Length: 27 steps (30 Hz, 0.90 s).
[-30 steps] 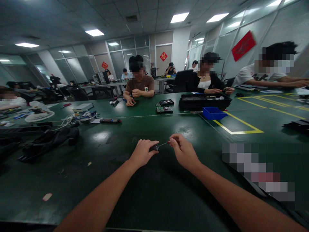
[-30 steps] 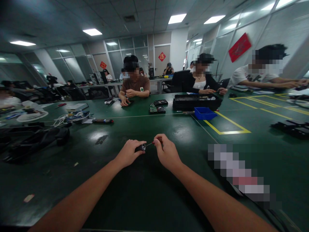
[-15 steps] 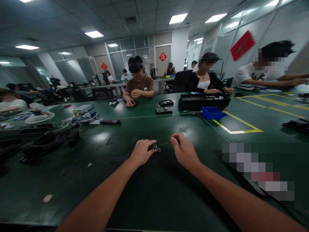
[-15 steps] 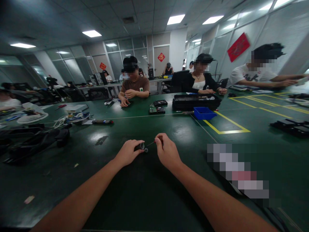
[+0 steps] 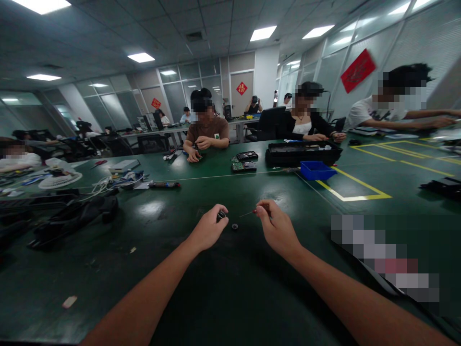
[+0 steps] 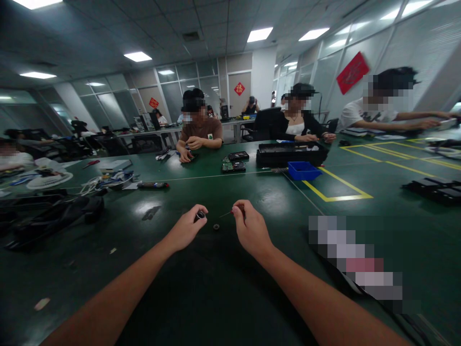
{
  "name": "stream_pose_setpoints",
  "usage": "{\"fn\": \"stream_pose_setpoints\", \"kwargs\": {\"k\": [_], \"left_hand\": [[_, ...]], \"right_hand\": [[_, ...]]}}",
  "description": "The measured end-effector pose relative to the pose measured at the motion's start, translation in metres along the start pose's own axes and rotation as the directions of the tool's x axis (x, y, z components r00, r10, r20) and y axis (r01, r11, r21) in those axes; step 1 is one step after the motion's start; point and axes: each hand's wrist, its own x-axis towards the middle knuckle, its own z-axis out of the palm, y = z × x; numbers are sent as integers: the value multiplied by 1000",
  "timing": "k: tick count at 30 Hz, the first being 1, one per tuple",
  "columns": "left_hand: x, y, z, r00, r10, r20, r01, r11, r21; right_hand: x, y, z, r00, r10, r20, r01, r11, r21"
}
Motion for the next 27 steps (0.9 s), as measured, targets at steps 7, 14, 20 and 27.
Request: {"fn": "stream_pose_setpoints", "kwargs": {"k": [7, 14, 20, 27], "left_hand": [[12, 3, 9, 973, 111, 202, -171, 935, 310], [19, 0, 25, 960, 94, 262, -207, 872, 443], [23, -12, 11, 989, 56, 140, -84, 977, 196], [23, -43, -41, 975, -222, 8, 190, 815, -548]], "right_hand": [[0, 1, 1, 1000, -17, -9, 17, 1000, 7], [0, 1, 1, 1000, 3, 5, -3, 1000, 19], [-1, 1, 1, 1000, 14, 26, -15, 999, 36], [-1, 0, 0, 999, 30, 42, -32, 999, 35]]}}
